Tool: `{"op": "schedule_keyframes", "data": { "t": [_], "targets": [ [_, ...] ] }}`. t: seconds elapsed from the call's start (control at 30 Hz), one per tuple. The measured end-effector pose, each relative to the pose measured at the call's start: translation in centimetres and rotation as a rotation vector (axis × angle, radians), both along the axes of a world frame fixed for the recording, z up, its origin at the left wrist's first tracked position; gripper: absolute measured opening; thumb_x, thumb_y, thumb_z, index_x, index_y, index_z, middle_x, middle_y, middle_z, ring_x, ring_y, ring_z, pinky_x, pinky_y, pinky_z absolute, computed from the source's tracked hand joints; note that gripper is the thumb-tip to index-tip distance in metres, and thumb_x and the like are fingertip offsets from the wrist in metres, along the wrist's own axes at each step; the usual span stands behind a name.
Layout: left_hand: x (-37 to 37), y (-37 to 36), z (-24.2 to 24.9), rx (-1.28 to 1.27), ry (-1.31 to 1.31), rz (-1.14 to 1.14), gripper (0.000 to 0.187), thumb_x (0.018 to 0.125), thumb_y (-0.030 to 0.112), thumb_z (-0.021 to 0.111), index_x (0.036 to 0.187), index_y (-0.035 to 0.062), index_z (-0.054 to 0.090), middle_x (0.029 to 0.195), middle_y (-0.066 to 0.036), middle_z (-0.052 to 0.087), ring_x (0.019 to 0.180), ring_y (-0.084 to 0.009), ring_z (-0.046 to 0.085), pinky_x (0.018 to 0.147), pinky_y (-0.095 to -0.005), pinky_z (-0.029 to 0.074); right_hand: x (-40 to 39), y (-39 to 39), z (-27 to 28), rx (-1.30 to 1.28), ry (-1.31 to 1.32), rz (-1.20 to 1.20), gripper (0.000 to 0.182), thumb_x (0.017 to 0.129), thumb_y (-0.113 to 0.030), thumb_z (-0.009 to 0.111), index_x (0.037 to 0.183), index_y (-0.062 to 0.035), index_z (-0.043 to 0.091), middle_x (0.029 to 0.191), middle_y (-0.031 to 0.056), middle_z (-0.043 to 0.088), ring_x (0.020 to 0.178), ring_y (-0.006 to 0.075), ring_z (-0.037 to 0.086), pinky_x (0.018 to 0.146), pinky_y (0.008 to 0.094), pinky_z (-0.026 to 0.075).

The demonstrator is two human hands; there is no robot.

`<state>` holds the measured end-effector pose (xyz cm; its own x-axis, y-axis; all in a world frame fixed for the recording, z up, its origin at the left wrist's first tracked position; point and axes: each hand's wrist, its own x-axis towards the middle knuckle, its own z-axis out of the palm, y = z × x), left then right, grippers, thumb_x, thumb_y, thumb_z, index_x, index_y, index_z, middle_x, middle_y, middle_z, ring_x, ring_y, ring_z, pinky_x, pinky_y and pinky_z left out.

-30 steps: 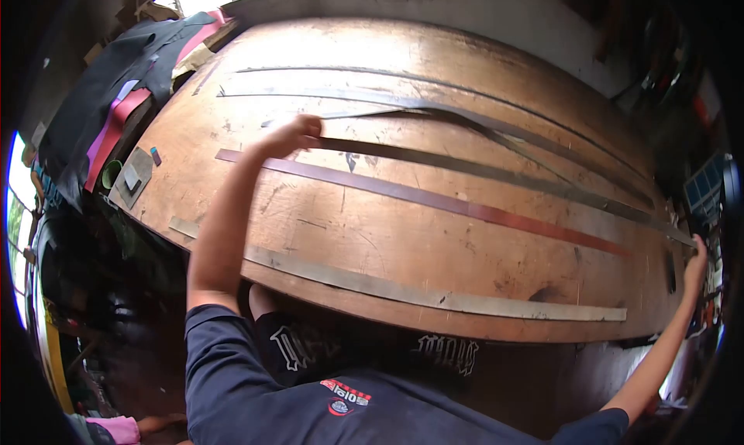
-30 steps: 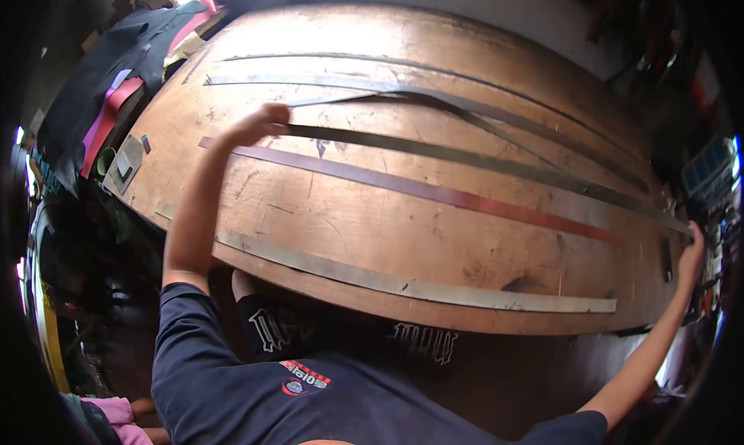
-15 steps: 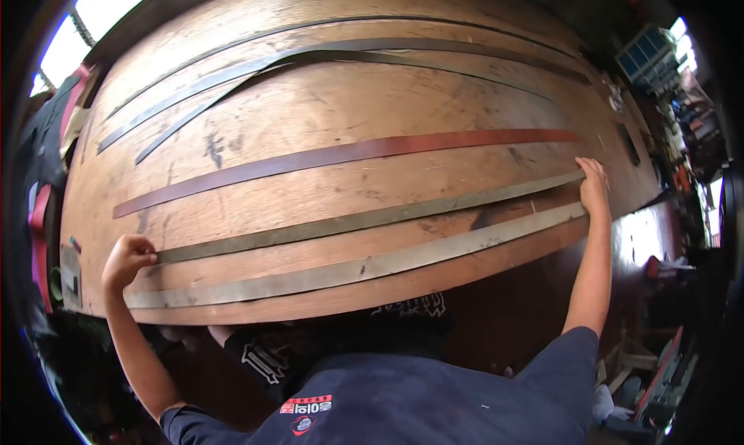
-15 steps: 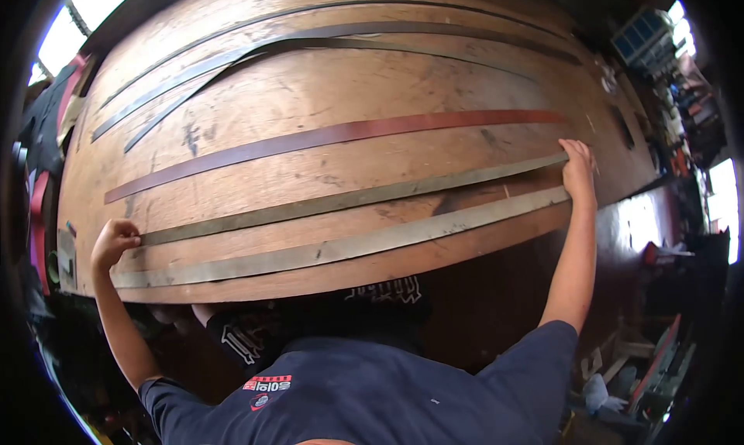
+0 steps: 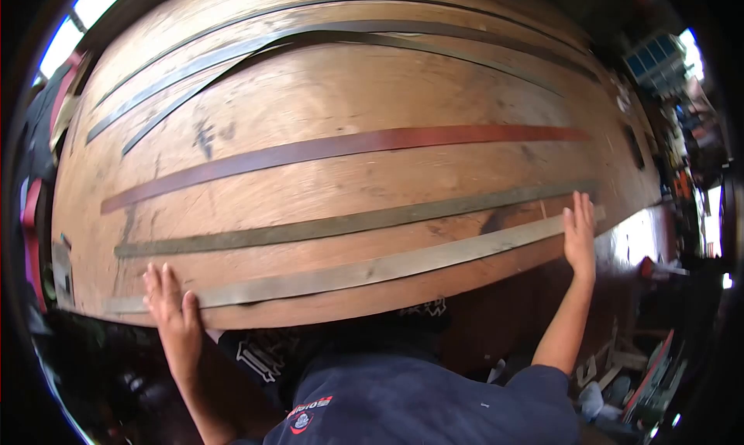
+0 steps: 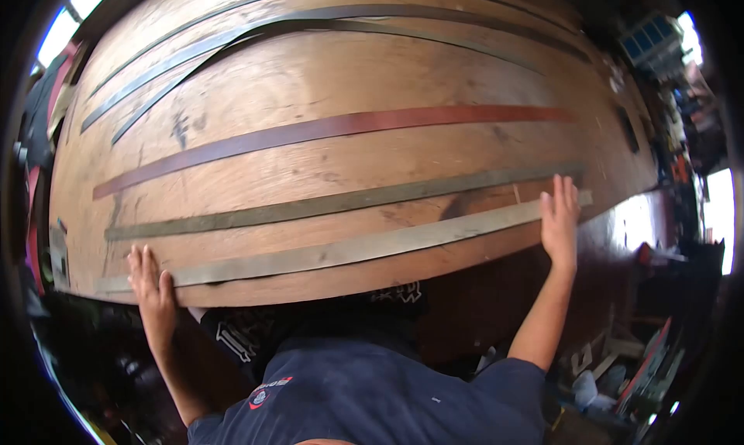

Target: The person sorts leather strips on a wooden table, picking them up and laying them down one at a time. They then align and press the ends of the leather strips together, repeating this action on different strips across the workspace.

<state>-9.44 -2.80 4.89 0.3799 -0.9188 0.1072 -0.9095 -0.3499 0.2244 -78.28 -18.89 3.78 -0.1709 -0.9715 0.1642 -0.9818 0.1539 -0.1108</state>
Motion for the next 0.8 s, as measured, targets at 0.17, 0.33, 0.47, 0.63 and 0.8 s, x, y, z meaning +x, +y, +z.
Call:
{"op": "schedule_keyframes", "data": {
  "t": [0.17,0.33,0.47,0.63,0.8],
  "targets": [
    [-4.9,-0.9,1.5,-0.084,0.022,-0.034,0.061,0.088,0.028,0.066,0.14,0.0003,0.049,0.155,-0.026,0.03,0.145,-0.0439,0.025,0.118,-0.0516,0.018,-8.2,-1.9,-1.8,-0.02,-0.065,-0.011,0.058,0.106,-0.039,0.038,0.152,-0.0045,0.03,0.158,0.0194,0.028,0.149,0.0333,0.021,0.121,0.0419,0.017],
    [-6.4,-0.6,0.5,-0.163,0.07,-0.053,0.067,0.088,0.037,0.065,0.14,-0.001,0.048,0.155,-0.027,0.03,0.146,-0.0435,0.023,0.118,-0.055,0.013,-18.5,-4.6,-3.8,-0.116,0.281,-0.113,0.06,0.105,-0.038,0.041,0.151,-0.0019,0.03,0.155,0.0223,0.032,0.145,0.0375,0.027,0.119,0.0461,0.022],
    [-6.5,-0.4,0.1,-0.196,0.042,-0.065,0.068,0.087,0.043,0.066,0.137,-0.0007,0.051,0.152,-0.028,0.033,0.145,-0.0429,0.027,0.117,-0.0584,0.012,-3.3,-7.2,2.2,-0.366,0.083,0.227,0.049,0.103,-0.025,0.048,0.145,0.0,0.041,0.149,0.0215,0.042,0.137,0.0365,0.04,0.114,0.0441,0.031],
    [-6.2,-0.6,0.1,-0.304,0.099,-0.096,0.07,0.086,0.048,0.066,0.134,-0.0004,0.054,0.149,-0.028,0.038,0.141,-0.0439,0.033,0.114,-0.0595,0.023,30.5,-4.0,10.2,-0.004,-0.359,0.772,0.04,0.092,-0.008,0.059,0.13,0.0026,0.056,0.131,0.0194,0.058,0.125,0.0334,0.053,0.108,0.0397,0.038],
    [-6.0,-0.3,0.0,-0.296,0.107,-0.16,0.068,0.09,0.05,0.059,0.135,-0.0004,0.053,0.146,-0.031,0.038,0.14,-0.0446,0.034,0.113,-0.0599,0.025,50.8,-1.3,10.3,0.094,-0.303,1.494,0.042,0.086,-0.016,0.068,0.122,0.0032,0.06,0.118,0.0216,0.061,0.108,0.0387,0.059,0.093,0.0421,0.048]
  ]
}}
